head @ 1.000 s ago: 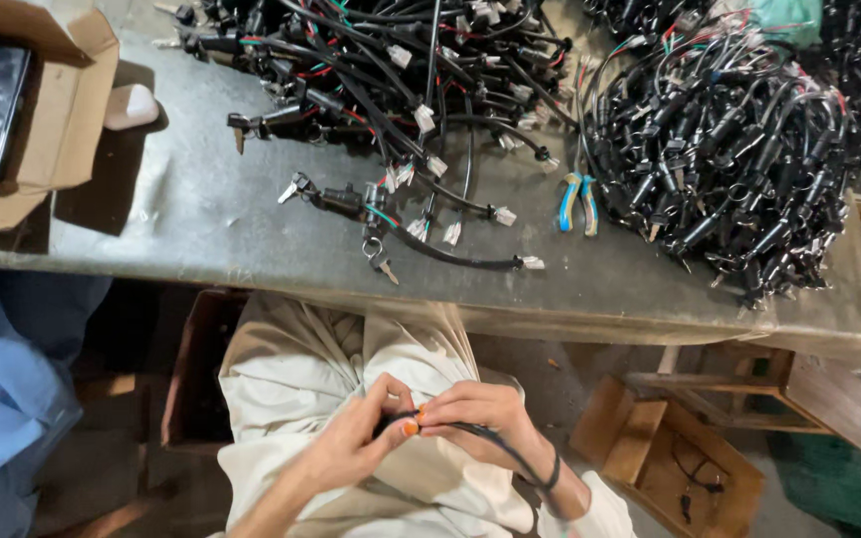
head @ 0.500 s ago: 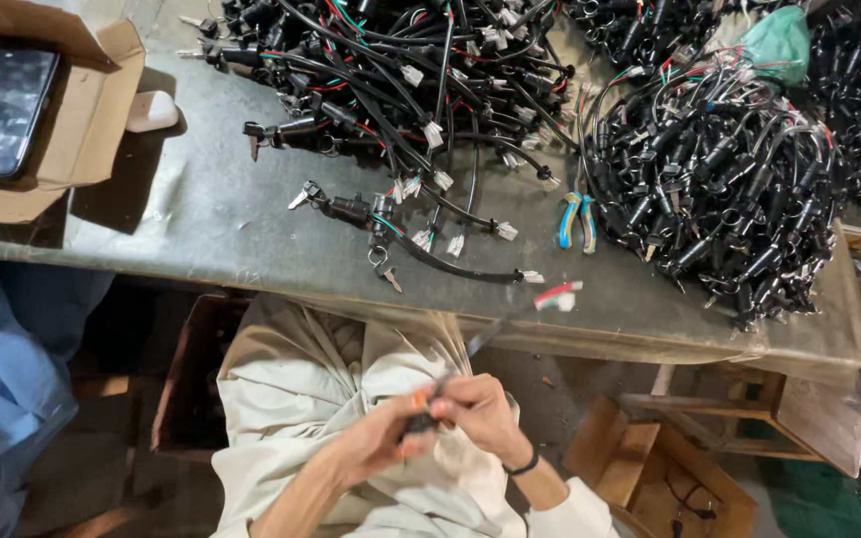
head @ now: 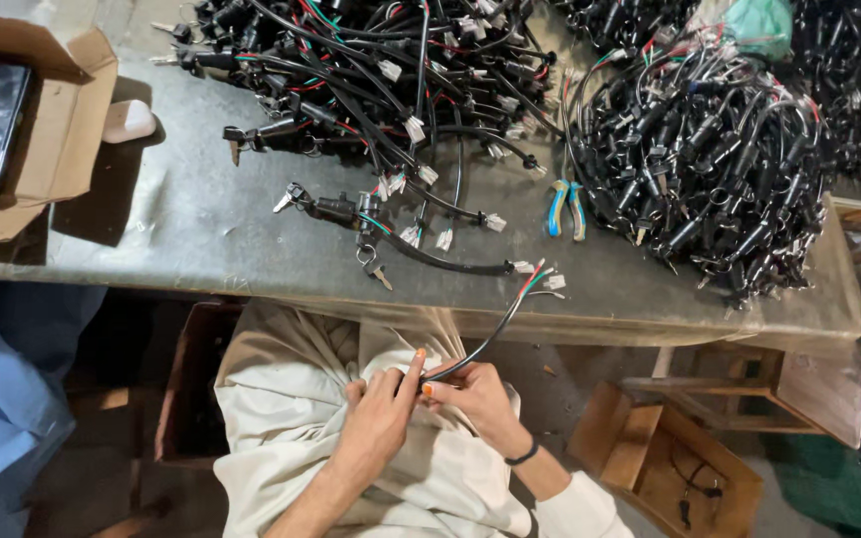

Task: The person sits at a workbench and works on black wire harnesses with multi-colored leads. They use pliers to strip and trim wire ends, twist the exposed conductors, fit the wires into black connector bodies, and place finished harnesses onto the table among large piles of similar harnesses.

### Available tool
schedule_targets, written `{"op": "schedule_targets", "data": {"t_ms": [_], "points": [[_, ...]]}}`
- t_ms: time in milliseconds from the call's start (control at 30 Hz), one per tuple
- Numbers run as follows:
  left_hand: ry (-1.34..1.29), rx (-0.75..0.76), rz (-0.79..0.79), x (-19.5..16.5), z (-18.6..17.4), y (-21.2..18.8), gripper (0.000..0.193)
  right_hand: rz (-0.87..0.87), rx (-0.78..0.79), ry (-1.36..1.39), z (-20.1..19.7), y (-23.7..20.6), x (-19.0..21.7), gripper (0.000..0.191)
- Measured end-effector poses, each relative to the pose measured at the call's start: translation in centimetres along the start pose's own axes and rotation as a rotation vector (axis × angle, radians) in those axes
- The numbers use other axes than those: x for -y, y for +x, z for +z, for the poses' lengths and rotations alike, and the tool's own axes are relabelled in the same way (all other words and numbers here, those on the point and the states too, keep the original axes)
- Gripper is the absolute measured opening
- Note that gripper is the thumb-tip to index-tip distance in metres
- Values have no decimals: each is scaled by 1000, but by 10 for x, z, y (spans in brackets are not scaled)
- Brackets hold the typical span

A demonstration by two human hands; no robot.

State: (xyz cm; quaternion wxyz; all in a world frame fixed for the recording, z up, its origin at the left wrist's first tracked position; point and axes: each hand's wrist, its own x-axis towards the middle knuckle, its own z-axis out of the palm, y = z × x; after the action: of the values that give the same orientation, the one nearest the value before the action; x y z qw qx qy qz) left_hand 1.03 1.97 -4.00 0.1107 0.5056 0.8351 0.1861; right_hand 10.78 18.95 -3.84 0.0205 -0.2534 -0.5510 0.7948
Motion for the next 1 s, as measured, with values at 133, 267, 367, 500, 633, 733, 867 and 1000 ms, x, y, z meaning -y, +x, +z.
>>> {"op": "schedule_targets", "data": {"t_ms": [133,267,367,500,633,733,867,1000], "points": [[-391,-208,92,-3,-26,-5,68,-490,249,-617,-10,-7,77,23],[-734,-447,75,-8,-39,-8,54,-1011,-205,-1389,-51,40,152,8],[-776,-451,-42,-8,-47,-14,41,-624,-866,-1535,-79,81,162,21],[-742,-465,-93,-3,-62,-10,39,-639,-850,-1558,-104,79,144,22],[-767,-546,-79,-1,-72,5,36,-284,-758,-1664,-98,39,132,22],[-789,-574,-128,1,-70,10,37,-382,-555,-624,-71,-1,118,30],[-708,-530,-158,7,-64,13,35,-227,164,629,-32,-57,80,35],[-691,-551,-144,9,-65,15,37,-342,-139,-63,-7,-74,46,34]]}}
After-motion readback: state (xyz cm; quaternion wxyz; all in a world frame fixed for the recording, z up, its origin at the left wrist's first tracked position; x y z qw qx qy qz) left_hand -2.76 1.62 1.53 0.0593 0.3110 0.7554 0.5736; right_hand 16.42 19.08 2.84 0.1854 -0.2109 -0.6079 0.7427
